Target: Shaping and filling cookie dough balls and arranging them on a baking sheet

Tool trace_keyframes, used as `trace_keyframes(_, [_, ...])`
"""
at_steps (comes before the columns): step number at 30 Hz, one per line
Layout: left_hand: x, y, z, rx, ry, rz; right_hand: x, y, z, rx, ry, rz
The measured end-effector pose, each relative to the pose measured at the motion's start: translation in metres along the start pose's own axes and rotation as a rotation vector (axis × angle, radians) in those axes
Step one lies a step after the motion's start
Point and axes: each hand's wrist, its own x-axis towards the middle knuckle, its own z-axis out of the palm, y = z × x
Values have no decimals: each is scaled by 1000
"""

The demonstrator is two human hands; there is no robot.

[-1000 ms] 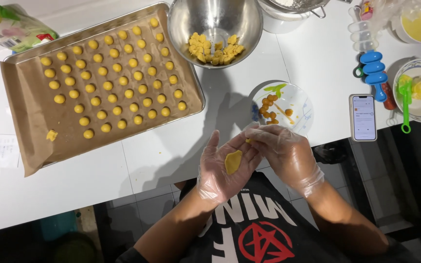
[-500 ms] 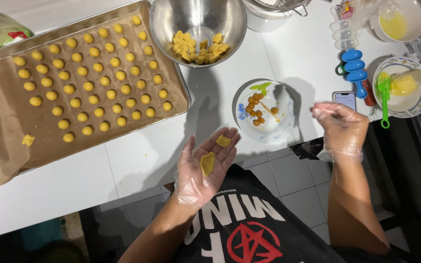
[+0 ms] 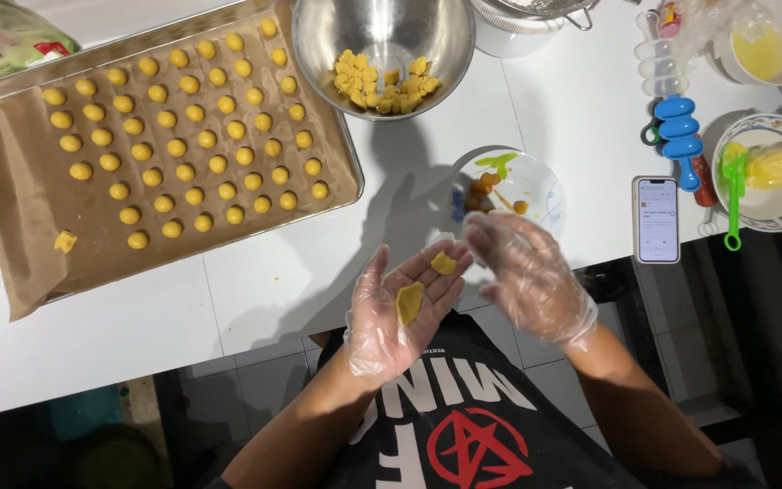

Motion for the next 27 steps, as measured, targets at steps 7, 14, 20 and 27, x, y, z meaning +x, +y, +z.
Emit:
trace_keyframes(7, [13, -9, -32, 40, -71, 49, -22, -24, 13, -385, -322, 17])
trace_keyframes(14, [-1, -6, -8, 36, -157, 92, -14, -33, 18, -279, -239, 99])
trace_keyframes(20, [-10, 6, -2, 43, -158, 128, -5, -24, -13, -80, -49, 261])
trace_keyframes(27, [-40, 44, -11, -28, -32, 312, -66, 84, -56, -263, 111, 644])
